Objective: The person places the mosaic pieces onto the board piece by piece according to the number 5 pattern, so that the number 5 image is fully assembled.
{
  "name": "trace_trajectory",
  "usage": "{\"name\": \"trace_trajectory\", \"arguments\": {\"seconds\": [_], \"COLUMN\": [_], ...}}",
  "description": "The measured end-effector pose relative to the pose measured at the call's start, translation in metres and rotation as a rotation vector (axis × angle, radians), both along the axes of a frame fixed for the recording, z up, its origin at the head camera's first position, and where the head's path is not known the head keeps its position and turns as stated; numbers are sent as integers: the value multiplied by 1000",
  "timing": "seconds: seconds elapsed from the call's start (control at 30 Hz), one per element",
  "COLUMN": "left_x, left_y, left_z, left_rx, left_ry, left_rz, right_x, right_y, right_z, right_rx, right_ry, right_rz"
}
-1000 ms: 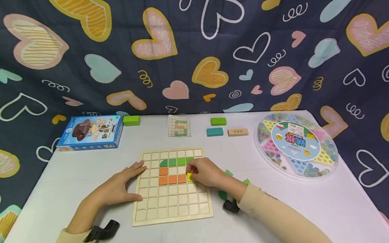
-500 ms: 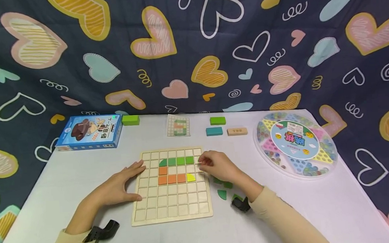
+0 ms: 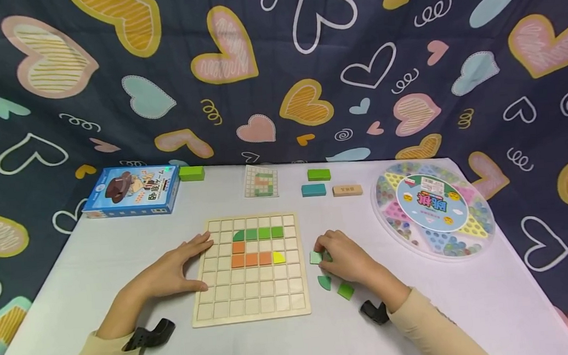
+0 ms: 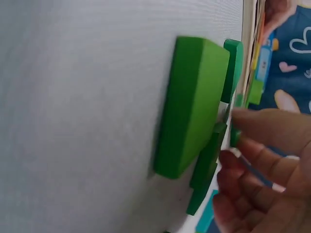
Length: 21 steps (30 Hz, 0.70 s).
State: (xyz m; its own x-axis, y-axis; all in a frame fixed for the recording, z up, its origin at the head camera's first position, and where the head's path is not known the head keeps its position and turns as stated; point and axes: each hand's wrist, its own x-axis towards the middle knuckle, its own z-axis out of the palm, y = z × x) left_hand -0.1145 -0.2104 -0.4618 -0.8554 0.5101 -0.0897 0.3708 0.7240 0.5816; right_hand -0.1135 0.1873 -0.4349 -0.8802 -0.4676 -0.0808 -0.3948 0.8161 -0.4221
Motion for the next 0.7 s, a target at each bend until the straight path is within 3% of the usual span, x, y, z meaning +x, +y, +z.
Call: {"name": "trace_trajectory", "arguments": {"seconds": [0.37,0.7], "left_x": [-2,-1], "left_y": [1,2], "left_z": [1,-3], "left_rx": [11,3], "left_ry": [-7,-6], "left_rz": [9,16], "right_x": [13,11], "right_y": [-35,-58], "right_z": [6,-2], "right_rx": [-84,-29], "right_ry": [78,134], "right_rz": [172,265]}}
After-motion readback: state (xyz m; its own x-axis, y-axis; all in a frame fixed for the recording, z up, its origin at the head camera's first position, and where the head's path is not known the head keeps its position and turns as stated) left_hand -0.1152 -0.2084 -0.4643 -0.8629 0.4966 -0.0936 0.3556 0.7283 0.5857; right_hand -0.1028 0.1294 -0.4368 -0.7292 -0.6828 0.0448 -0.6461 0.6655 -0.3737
